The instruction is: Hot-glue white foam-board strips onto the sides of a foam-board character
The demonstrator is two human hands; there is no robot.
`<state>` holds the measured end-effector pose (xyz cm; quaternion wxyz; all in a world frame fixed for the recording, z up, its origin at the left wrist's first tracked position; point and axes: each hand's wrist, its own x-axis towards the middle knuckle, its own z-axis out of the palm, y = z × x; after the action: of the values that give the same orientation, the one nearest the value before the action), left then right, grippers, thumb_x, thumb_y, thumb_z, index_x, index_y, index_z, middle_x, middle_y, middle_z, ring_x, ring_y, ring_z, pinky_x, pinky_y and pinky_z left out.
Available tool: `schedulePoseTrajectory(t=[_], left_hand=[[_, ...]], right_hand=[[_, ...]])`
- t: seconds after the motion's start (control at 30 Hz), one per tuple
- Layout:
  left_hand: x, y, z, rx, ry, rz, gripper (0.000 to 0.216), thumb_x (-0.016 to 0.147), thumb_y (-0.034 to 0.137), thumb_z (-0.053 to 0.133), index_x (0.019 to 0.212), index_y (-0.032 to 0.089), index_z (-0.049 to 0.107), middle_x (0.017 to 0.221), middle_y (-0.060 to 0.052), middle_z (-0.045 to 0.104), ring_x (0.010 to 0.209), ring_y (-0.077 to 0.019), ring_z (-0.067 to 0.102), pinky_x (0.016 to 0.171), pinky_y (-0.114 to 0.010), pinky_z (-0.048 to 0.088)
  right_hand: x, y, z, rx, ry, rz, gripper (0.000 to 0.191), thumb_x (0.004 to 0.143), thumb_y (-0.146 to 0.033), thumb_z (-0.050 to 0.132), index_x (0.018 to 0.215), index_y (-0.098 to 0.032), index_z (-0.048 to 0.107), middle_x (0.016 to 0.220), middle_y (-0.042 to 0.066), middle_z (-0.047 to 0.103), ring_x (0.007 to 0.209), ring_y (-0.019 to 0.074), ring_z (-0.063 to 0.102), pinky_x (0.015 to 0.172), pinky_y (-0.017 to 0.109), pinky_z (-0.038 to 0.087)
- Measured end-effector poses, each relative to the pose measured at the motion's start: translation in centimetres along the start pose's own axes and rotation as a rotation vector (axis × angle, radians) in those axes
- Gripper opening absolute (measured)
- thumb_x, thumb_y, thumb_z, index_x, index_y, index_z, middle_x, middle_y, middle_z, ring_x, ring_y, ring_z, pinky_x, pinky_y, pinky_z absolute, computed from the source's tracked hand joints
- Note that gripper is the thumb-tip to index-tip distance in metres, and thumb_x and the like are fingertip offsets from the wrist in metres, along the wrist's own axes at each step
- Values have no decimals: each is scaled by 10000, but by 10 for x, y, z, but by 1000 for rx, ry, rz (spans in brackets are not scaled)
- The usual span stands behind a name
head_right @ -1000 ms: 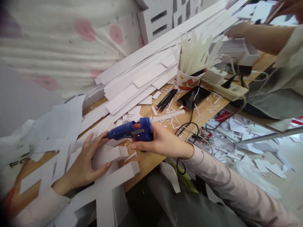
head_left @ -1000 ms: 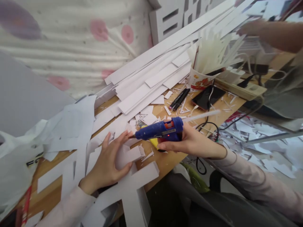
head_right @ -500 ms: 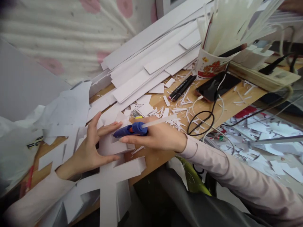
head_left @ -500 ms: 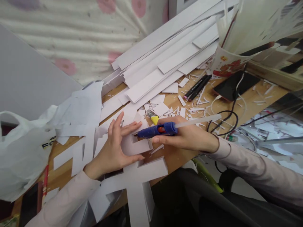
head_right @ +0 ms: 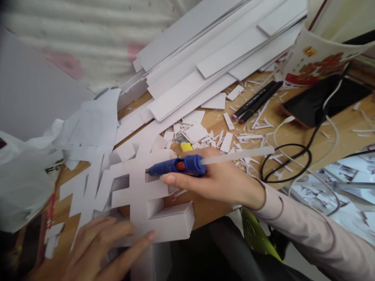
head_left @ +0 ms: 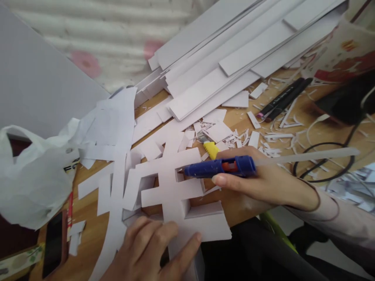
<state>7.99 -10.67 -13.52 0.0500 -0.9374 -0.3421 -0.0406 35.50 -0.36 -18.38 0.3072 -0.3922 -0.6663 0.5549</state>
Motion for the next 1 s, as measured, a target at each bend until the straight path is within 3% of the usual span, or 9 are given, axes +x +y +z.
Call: schedulePoseTrajectory(t=[0.1, 0.13, 0.23, 0.3, 0.47, 0.57, 0.77, 1.0], left_hand=[[10, 0, -1, -61, -37, 13, 319, 976, 294, 443, 1217, 303, 652, 873, -22, 701, 799, -219, 646, 778, -394, 551], [15, -2, -2, -123, -67, -24, 282, 984, 326, 471, 1202, 278, 644, 868, -23, 698, 779, -201, 642, 754, -366, 548], [34, -11, -5, -119, 48, -246, 141, 981, 294, 551, 1065, 209, 627, 804, -16, 694, 716, -168, 639, 671, -312, 520], [48, -12, -3, -17, 104, -214, 135, 986, 263, 555, 1073, 190, 628, 756, 4, 705, 625, -153, 631, 587, -305, 491], [76, 1, 14, 160, 33, -149, 287, 1029, 346, 462, 1028, 134, 655, 600, 19, 616, 450, -149, 565, 432, -326, 394], [80, 6, 23, 176, 45, -161, 263, 1035, 295, 455, 1003, 118, 649, 557, 31, 577, 422, -140, 539, 428, -318, 380], [69, 6, 33, -19, 86, -237, 282, 1058, 326, 420, 1117, 114, 598, 682, -1, 713, 486, -112, 625, 501, -264, 475], [60, 10, 30, -120, 115, -339, 271, 1048, 379, 436, 1125, 179, 602, 556, 59, 619, 487, -112, 637, 531, -255, 506]], right_hand=[[1, 1, 1, -36, -26, -9, 443, 880, -572, 652, 654, -205, 551, 562, -47, 434, 518, 89, 404, 459, 243, 300], [2, 1, 2, -43, -31, -11, 446, 884, -579, 643, 658, -204, 559, 562, -46, 439, 518, 89, 409, 459, 244, 300], [3, 1, 3, -68, -3, 0, 486, 881, -623, 616, 644, -202, 561, 558, -40, 437, 520, 94, 402, 464, 252, 298], [3, 1, 3, -69, 43, 10, 507, 874, -640, 612, 624, -204, 547, 546, -38, 425, 517, 97, 389, 467, 258, 295], [6, 4, 3, 30, 77, 38, 498, 900, -629, 587, 624, -214, 575, 526, -32, 447, 498, 105, 403, 461, 269, 305], [8, 7, 3, 57, 56, 41, 475, 870, -591, 652, 602, -210, 561, 525, -38, 420, 505, 101, 380, 452, 260, 295], [11, 9, 1, 115, -54, 33, 291, 858, -483, 715, 753, -212, 699, 585, -42, 549, 518, 93, 463, 445, 227, 332], [6, 6, 1, 160, -80, -23, 249, 873, -468, 689, 765, -246, 720, 518, -53, 502, 436, 76, 396, 366, 232, 266]])
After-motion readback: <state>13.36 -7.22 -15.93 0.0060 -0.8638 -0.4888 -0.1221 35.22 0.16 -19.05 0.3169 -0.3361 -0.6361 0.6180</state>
